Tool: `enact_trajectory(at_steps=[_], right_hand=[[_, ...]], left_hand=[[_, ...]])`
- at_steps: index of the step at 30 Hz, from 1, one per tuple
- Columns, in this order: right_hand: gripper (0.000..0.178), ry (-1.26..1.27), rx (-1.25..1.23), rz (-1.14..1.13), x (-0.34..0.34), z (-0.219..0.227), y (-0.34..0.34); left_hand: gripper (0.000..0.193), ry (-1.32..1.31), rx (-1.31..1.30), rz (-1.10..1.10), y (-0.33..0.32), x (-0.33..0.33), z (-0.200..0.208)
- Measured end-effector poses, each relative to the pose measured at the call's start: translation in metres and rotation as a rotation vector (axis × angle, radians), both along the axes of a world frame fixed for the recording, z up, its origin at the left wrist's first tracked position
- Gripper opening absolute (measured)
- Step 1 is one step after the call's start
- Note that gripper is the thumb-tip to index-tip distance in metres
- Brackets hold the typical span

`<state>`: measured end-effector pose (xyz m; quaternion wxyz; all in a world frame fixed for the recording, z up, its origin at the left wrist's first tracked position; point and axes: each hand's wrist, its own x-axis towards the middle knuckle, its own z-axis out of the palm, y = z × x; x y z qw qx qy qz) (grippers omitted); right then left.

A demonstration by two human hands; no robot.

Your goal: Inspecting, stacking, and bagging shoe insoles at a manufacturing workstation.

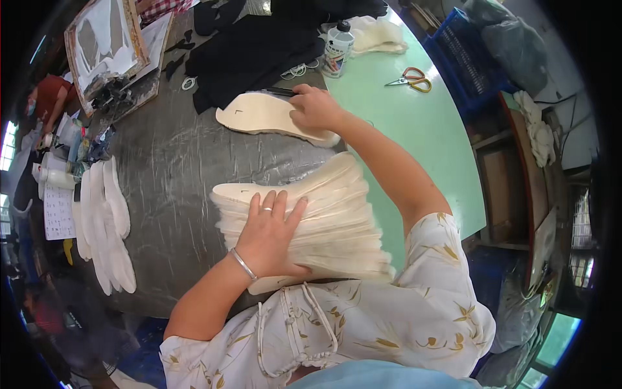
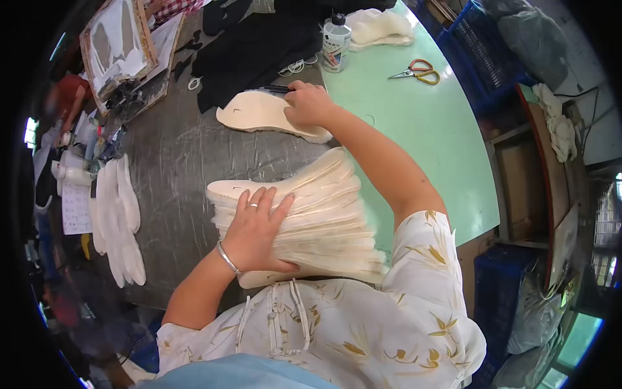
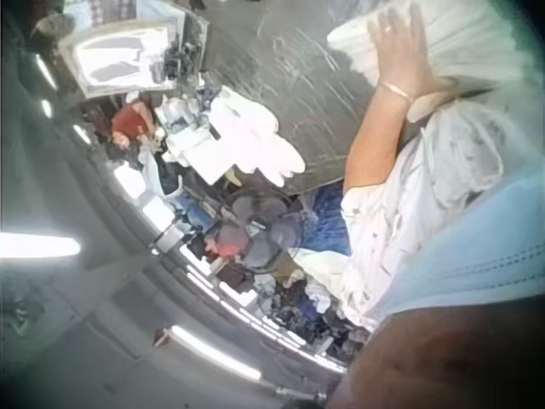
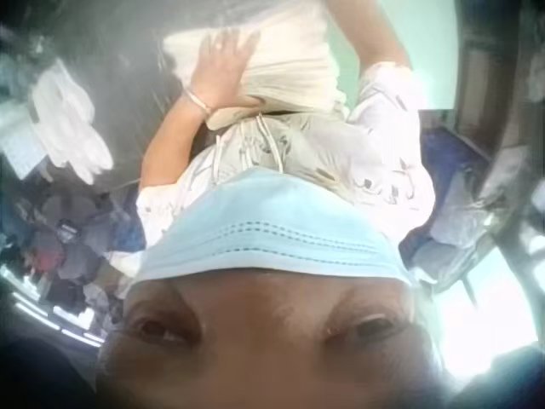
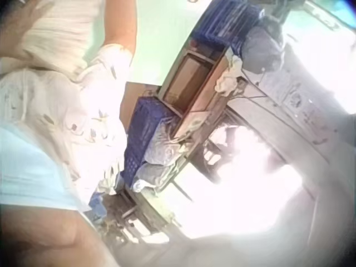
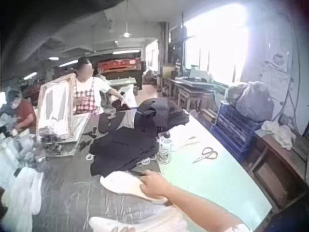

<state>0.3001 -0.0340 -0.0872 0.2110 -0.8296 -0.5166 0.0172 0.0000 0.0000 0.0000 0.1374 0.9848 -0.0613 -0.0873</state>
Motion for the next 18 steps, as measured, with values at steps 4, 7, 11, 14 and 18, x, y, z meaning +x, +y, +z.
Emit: enact_trajectory(at_steps=[4, 7, 11, 14, 18], right_hand=[[0.025, 0.045, 0.166, -0.182, 0.034, 0.008, 0.012], [0.023, 0.061, -0.119, -0.450, 0.061, 0.017, 0.035], [0.037, 0.131, -0.292, -0.568, 0.082, 0.006, 0.053], [0.045, 0.221, -0.006, -0.592, 0.100, -0.012, 0.054], [0.041, 0.389, 0.291, -0.500, 0.104, -0.007, 0.066]], left_hand=[[0.120, -0.052, -0.035, -0.002, -0.006, 0.001, -0.001], [0.119, -0.065, -0.062, 0.002, 0.000, -0.002, -0.002], [0.122, -0.053, -0.033, -0.007, -0.001, -0.003, -0.004], [0.122, -0.069, -0.037, -0.024, 0.000, -0.001, -0.004], [0.121, -0.073, -0.057, -0.018, 0.001, -0.003, -0.005]])
